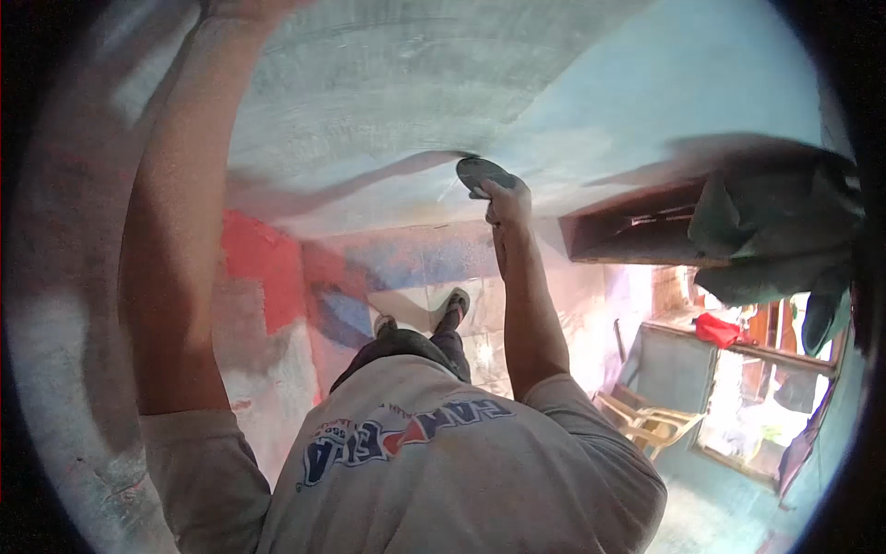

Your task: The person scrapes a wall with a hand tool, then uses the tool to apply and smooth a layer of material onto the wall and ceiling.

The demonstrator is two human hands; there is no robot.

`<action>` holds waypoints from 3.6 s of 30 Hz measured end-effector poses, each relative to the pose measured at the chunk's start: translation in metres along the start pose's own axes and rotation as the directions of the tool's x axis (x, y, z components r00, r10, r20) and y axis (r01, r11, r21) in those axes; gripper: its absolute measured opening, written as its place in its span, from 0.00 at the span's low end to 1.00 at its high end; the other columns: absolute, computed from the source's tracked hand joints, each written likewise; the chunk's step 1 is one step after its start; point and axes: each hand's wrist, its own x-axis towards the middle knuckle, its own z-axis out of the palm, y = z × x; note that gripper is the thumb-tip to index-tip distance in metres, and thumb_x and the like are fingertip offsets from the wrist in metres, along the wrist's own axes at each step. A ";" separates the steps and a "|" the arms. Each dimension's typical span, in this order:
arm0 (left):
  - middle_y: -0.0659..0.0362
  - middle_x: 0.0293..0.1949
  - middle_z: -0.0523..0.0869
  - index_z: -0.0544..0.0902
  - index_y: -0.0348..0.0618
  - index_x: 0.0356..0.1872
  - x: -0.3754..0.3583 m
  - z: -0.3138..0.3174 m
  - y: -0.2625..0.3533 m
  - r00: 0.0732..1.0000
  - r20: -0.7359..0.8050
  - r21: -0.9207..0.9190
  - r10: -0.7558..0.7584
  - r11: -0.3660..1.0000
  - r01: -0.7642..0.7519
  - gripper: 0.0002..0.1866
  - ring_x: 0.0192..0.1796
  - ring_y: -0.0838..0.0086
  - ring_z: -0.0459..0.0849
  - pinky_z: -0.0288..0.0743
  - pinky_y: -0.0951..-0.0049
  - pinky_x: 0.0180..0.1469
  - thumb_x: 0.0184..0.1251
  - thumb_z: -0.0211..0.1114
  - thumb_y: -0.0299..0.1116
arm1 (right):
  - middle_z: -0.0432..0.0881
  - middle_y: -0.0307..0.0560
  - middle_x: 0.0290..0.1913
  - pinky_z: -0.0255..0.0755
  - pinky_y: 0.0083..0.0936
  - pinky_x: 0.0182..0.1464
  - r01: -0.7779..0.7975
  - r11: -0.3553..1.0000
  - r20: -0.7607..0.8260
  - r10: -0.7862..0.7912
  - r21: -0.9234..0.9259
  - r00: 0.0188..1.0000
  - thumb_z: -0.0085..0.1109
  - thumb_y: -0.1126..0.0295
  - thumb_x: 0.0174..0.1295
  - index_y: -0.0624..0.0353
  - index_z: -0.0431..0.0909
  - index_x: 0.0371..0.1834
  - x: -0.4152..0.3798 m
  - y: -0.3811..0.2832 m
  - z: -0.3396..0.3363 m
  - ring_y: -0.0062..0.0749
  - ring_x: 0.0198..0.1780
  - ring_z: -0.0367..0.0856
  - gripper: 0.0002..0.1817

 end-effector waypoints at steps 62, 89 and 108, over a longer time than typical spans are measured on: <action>0.68 0.75 0.77 0.73 0.78 0.76 -0.005 0.010 -0.004 0.999 0.019 -0.134 0.038 0.990 -0.035 0.30 0.71 0.61 0.78 0.67 0.36 0.69 0.73 0.64 0.58 | 0.85 0.45 0.25 0.81 0.33 0.31 0.200 0.906 0.048 -0.196 -0.373 0.979 0.77 0.61 0.52 0.65 0.89 0.37 -0.024 0.050 -0.014 0.30 0.26 0.83 0.18; 0.54 0.75 0.76 0.79 0.54 0.72 -0.011 0.012 -0.010 0.997 0.055 0.020 0.062 0.998 -0.063 0.37 0.79 0.52 0.68 0.59 0.47 0.79 0.55 0.69 0.30 | 0.86 0.67 0.47 0.85 0.33 0.32 0.036 0.929 -0.037 -0.053 -0.367 0.998 0.79 0.60 0.52 0.83 0.61 0.61 0.001 0.050 -0.008 0.46 0.42 0.90 0.46; 0.56 0.52 0.89 0.86 0.51 0.60 -0.033 0.025 -0.025 0.981 0.195 0.060 0.022 0.998 -0.034 0.31 0.50 0.54 0.87 0.79 0.55 0.54 0.71 0.59 0.64 | 0.86 0.66 0.52 0.82 0.39 0.55 0.047 0.940 -0.217 -0.126 -0.337 0.968 0.81 0.60 0.50 0.77 0.61 0.63 0.002 0.078 0.016 0.49 0.52 0.89 0.46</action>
